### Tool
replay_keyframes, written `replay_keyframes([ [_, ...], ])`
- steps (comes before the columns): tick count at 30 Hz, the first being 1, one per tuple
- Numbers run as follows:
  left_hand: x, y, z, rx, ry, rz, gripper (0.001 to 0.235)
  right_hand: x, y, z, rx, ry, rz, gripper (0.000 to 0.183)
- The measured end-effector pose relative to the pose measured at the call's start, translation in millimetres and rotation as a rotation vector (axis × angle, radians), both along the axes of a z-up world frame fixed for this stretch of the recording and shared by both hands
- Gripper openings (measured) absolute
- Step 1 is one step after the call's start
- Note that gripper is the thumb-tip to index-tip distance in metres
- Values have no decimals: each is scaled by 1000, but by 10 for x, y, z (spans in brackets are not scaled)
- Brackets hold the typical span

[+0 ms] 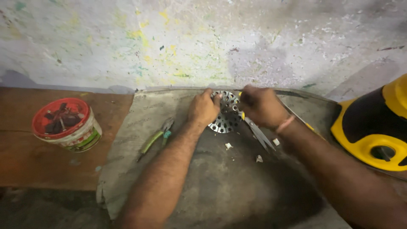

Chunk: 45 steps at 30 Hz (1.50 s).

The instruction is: The person disassembles a fan motor by hand using tools including pliers, scissors, and a screwdriver to remove internal wires, metal casing, and the central coil assembly on a wooden workbench.

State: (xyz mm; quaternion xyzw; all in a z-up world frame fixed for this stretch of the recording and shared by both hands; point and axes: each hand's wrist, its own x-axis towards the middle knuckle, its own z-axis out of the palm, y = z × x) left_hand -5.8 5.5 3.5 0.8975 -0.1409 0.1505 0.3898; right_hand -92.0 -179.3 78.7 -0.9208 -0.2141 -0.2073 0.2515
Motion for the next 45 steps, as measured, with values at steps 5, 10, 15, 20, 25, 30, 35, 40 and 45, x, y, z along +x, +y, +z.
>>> replay_keyframes([
  [5, 20, -34, 3, -22, 2, -9, 42, -363, 99, -77, 220, -199, -104, 11],
  [10, 10, -20, -7, -32, 34, -2, 41, -299, 75, 96, 167, -402, 59, 12],
  [15, 36, -15, -124, -25, -10, 60, 48, -212, -412, 492, 892, -343, -190, 8],
  [20, 202, 13, -350, -188, -81, -34, 37, -34, -552, -272, 801, 93, -99, 15],
  [25, 315, -32, -438, -308, -163, -124, 33, -177, -453, -429, 622, 180, 25, 20],
  [30, 213, 51, -310, -252, -57, -132, 41, -334, -288, -364, 239, 197, 55, 29],
  [35, 193, -40, -294, -265, -56, -17, 44, -314, -255, -451, 12, 114, -62, 28],
  [40, 215, 31, -257, -270, 114, 34, 41, -302, -283, -490, 92, 105, -15, 30],
  [45, 255, 58, -348, -260, -56, -78, 38, -318, -141, -534, 90, 21, 53, 36],
])
